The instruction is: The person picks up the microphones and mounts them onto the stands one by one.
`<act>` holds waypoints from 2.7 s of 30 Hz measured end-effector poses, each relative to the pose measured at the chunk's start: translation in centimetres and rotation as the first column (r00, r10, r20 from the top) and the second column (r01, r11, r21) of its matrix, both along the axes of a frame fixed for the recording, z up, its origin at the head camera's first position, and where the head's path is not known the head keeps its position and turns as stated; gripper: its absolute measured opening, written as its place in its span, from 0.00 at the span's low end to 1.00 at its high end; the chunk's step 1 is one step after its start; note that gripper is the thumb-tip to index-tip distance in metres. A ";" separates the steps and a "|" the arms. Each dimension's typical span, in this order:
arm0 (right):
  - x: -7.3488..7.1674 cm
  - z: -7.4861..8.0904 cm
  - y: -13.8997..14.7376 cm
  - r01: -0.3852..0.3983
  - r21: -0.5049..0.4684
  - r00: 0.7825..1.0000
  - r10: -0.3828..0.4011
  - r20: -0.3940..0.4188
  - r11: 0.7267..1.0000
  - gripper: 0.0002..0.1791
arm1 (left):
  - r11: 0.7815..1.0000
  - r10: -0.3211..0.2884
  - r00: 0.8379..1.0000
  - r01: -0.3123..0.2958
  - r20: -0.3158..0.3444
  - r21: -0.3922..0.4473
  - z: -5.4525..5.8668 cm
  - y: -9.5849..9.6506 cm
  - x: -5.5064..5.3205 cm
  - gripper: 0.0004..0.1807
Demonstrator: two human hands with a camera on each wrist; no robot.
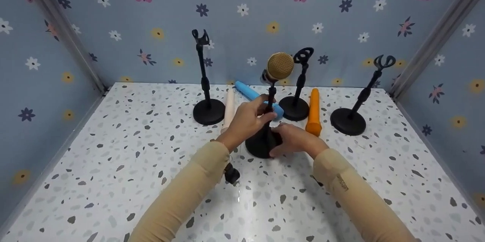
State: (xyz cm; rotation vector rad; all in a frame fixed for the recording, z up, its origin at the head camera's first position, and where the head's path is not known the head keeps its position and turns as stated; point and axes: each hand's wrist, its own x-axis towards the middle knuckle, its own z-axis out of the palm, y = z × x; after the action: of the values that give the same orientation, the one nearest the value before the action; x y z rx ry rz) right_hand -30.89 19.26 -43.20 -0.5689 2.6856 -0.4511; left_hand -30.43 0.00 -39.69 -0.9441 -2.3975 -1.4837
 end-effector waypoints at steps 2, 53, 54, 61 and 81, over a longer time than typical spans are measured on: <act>0.2 -0.1 0.1 0.000 -0.015 1.000 0.000 -0.002 1.000 0.37 | 1.000 -0.014 1.000 0.014 0.016 0.003 0.0 0.0 0.1 0.18; 0.5 1.4 -1.3 0.098 0.125 0.995 -0.101 0.025 0.987 0.33 | 0.990 -0.129 0.989 0.125 0.066 0.065 -0.6 -0.5 -0.8 0.15; 0.5 1.5 -1.3 0.098 0.125 0.995 -0.101 0.023 0.987 0.33 | 0.990 -0.126 0.990 0.123 0.058 0.063 -0.6 -0.4 -0.8 0.15; 0.5 1.5 -1.3 0.064 0.134 0.998 -0.065 0.003 0.989 0.32 | 0.992 -0.109 0.991 0.104 0.078 0.073 -0.3 -0.3 -0.3 0.13; 0.2 1.5 -1.2 0.055 0.161 0.998 -0.057 0.009 0.985 0.33 | 0.998 -0.059 0.998 0.057 0.038 0.032 0.2 -0.1 -0.4 0.10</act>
State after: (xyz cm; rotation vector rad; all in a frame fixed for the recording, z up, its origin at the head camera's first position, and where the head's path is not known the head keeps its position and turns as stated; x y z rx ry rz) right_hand -30.66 18.03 -41.67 -0.4437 2.6986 -0.2486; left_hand -30.85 -0.14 -39.49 -0.9951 -2.3859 -1.5687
